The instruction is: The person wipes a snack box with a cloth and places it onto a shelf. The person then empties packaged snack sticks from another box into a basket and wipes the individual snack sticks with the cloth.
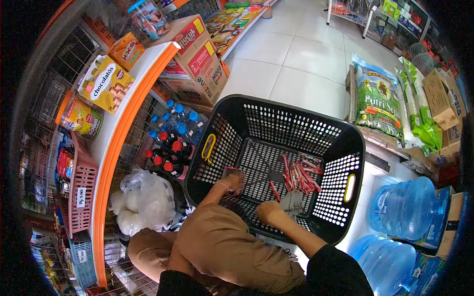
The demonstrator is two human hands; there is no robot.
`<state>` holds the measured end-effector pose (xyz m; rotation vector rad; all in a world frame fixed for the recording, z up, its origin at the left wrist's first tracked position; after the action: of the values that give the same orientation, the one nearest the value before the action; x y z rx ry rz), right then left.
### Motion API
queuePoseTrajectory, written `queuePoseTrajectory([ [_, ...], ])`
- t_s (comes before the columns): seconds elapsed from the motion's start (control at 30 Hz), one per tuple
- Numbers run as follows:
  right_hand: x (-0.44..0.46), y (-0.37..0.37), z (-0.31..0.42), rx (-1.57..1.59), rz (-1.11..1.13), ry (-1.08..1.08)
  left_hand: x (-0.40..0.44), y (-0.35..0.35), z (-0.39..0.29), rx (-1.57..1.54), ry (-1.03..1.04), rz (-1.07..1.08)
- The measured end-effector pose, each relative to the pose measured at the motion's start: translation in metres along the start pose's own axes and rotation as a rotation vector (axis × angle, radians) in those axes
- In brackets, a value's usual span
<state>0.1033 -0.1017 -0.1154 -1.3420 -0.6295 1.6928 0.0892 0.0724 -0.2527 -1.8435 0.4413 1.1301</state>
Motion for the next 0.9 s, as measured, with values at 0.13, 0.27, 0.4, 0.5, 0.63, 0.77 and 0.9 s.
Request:
queuePoseTrajectory([
  [0.13,0.002,0.008,-0.004,0.019,0.182,0.029,-0.023,-0.009,-0.008,-0.237,0.053,0.078],
  [0.27,-0.003,-0.001,-0.001,0.001,0.112,-0.015,-0.08,-0.05,-0.022,-0.37,-0.095,-0.003],
  [0.4,-0.006,-0.007,-0.013,-0.046,-0.047,-0.046,-0.086,-0.06,-0.016,-0.408,-0.105,-0.052],
  [0.5,-0.004,0.002,-0.049,-0.036,-0.079,0.065,-0.092,-0.068,-0.022,-0.602,0.016,-0.105],
  [0.63,0.004,0.028,-0.105,-0.013,-0.092,0.209,-0.076,-0.059,-0.003,-0.779,0.132,-0.158],
  [0.77,0.017,0.058,-0.128,0.039,-0.065,0.291,-0.093,-0.079,-0.014,-0.677,0.261,-0.351],
  [0.9,0.035,0.105,-0.137,0.26,0.279,0.362,-0.124,-0.108,-0.014,-0.611,0.33,-0.711],
])
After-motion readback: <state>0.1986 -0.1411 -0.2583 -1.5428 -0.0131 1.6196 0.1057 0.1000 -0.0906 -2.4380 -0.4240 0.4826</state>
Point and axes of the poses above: each hand's wrist, its own x-axis towards the middle knuckle, its own y-axis out of the palm, z = x × y, the point moved 10 cm from there along x, towards the middle knuckle, and after that the axes turned 6 degrees about -x, right-handed, at the moved point
